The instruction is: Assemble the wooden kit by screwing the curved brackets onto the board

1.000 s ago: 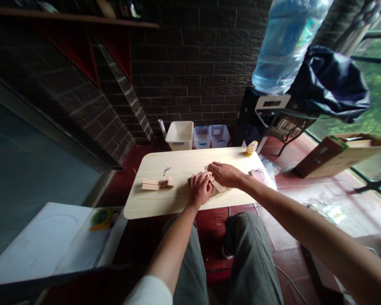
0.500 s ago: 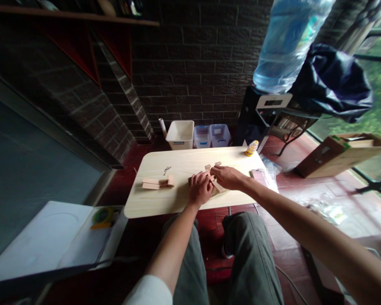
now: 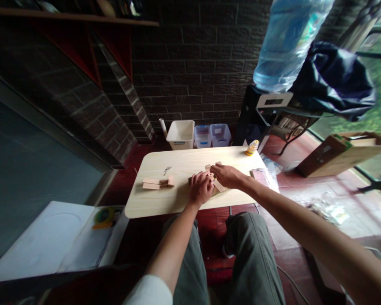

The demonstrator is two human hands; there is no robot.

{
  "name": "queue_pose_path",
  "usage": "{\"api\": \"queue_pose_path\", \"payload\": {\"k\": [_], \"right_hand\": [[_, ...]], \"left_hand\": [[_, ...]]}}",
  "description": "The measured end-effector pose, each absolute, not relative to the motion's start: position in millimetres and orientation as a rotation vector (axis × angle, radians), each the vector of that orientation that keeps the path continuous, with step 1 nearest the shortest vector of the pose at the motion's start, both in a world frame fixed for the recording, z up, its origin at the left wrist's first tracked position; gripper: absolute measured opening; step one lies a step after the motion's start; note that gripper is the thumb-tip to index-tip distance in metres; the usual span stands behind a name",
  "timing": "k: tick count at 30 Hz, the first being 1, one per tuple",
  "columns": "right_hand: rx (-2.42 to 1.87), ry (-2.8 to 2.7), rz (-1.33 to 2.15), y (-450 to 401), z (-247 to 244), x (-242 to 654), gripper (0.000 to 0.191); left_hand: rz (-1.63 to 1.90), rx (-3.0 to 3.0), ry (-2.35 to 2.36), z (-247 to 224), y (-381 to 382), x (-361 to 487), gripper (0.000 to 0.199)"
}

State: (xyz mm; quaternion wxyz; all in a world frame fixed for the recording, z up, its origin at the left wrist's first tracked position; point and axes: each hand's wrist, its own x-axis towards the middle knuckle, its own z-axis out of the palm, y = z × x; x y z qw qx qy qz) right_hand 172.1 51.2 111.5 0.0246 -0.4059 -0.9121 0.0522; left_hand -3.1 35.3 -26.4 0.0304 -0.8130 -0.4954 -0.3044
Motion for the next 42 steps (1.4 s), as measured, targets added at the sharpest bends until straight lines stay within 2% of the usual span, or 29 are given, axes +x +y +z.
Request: {"api": "queue_pose_path", "payload": {"k": [10, 21, 28, 42], "right_hand": [[-1.365, -2.826, 0.089, 51.2, 108.7, 167.7, 0.028], [-1.190, -2.760, 0.201, 51.8, 113.9, 173.9, 0.029], [-1.121, -2.741, 0.262, 52.0, 105.7, 180.3, 0.036], [-1.174, -2.780, 0.258, 51.0, 105.0, 181.1, 0.032]], "left_hand": [[-0.920, -2.506, -1.516, -24.9, 35.2, -2.7, 0.023], [-0.936, -2.507, -1.509, -23.9, 33.7, -2.4, 0.025], [-0.917, -2.512, -1.533, -24.9, 34.5, -3.0, 0.026], [-0.936, -2.501, -1.552, -24.8, 35.0, -2.4, 0.026]]}}
